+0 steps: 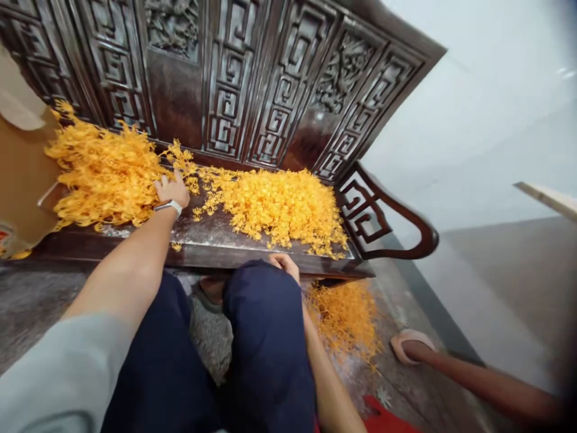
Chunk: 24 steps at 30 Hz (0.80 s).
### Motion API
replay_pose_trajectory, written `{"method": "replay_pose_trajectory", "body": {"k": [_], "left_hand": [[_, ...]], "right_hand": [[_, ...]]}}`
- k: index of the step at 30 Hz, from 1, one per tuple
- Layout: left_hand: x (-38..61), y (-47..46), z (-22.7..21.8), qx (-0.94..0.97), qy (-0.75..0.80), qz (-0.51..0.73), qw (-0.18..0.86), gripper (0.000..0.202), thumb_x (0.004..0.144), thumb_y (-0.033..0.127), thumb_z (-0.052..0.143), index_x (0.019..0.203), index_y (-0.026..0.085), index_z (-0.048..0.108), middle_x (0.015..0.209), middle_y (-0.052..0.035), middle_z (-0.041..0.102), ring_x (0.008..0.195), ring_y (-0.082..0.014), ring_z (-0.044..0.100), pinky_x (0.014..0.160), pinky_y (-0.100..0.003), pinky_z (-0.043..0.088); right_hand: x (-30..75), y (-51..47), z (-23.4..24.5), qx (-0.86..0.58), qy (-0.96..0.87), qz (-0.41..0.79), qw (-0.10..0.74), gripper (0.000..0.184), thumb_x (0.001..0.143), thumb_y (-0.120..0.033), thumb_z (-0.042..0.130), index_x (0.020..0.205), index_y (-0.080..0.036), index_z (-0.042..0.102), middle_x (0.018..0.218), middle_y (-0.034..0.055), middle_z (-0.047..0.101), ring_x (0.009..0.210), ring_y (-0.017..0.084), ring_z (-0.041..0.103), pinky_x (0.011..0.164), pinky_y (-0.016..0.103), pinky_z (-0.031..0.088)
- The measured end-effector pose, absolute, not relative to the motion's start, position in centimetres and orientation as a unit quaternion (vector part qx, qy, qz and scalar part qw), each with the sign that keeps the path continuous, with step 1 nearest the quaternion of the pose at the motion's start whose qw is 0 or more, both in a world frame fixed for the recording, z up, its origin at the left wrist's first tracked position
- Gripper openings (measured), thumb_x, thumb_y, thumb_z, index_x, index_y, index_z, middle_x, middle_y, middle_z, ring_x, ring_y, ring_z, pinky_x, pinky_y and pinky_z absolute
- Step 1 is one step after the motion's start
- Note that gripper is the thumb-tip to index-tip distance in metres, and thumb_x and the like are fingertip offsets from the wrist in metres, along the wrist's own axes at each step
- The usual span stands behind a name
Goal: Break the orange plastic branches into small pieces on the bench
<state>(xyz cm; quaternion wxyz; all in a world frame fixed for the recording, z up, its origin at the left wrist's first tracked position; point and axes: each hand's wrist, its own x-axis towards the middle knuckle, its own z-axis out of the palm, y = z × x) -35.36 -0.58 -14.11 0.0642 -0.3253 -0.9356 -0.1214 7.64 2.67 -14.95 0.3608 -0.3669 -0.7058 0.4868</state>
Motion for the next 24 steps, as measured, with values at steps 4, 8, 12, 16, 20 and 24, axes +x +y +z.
{"method": "replay_pose_trajectory", "body": {"k": [4,8,12,16,20,24], "left_hand": [[-35.7,0.0,-13.8,-0.303,-0.947,-0.111,0.013,0.046,0.096,0.03,0.051,0.131,0.007,0.072,0.119,-0.03,0.074,0.136,-0.0473,0.05,0.11,-0.06,0.034],[-35.9,-1.2,-14.3,-0.351,-0.925,-0.14,0.03,0.039,0.094,0.024,0.05,0.12,0.018,0.078,0.13,-0.0234,0.07,0.133,-0.0459,0.052,0.105,-0.06,0.038],[-35.9,-2.4,-14.5,-0.405,-0.897,-0.173,0.048,0.037,0.093,0.023,0.051,0.124,0.021,0.071,0.138,-0.0188,0.064,0.131,-0.0401,0.056,0.103,-0.054,0.042],[-36.5,-2.8,-14.2,-0.415,-0.893,-0.173,0.021,0.034,0.101,0.027,0.043,0.125,0.019,0.065,0.126,-0.0193,0.071,0.126,-0.0385,0.06,0.106,-0.053,0.042],[-36.9,-3.2,-14.3,-0.415,-0.902,-0.112,-0.029,0.049,0.102,0.04,0.047,0.137,0.007,0.059,0.116,-0.027,0.075,0.127,-0.0441,0.062,0.112,-0.056,0.039],[-36.8,-3.5,-15.1,-0.43,-0.897,-0.1,-0.019,0.067,0.1,0.04,0.052,0.155,0.002,0.044,0.141,-0.0318,0.068,0.138,-0.0469,0.055,0.118,-0.059,0.034]], "right_hand": [[-5.8,6.9,-11.0,-0.247,-0.811,0.418,0.325,0.018,0.096,-0.036,0.063,0.09,-0.021,0.071,0.094,0.0037,0.074,0.095,0.021,0.069,0.096,0.035,0.054],[-20.8,10.3,-9.7,-0.182,-0.94,0.203,0.206,0.029,0.103,-0.028,0.063,0.129,-0.014,0.068,0.131,0.0085,0.069,0.126,0.018,0.064,0.115,0.031,0.05],[-29.8,13.9,-11.3,-0.222,-0.947,0.187,0.135,0.051,0.104,-0.036,0.07,0.148,-0.014,0.059,0.156,0.0151,0.055,0.136,0.028,0.062,0.117,0.051,0.054],[-31.8,16.7,-11.5,-0.246,-0.953,0.171,0.047,0.029,0.106,-0.038,0.068,0.118,-0.013,0.073,0.119,0.0109,0.075,0.109,0.022,0.073,0.101,0.043,0.061],[-30.8,19.3,-7.4,-0.266,-0.953,0.112,0.091,0.027,0.109,-0.028,0.051,0.111,-0.017,0.076,0.114,0.0168,0.079,0.108,0.03,0.074,0.095,0.04,0.057],[-29.4,22.1,-1.7,-0.264,-0.95,0.051,0.16,0.034,0.108,-0.023,0.045,0.118,-0.016,0.076,0.121,0.0163,0.078,0.119,0.032,0.072,0.103,0.042,0.055]]}}
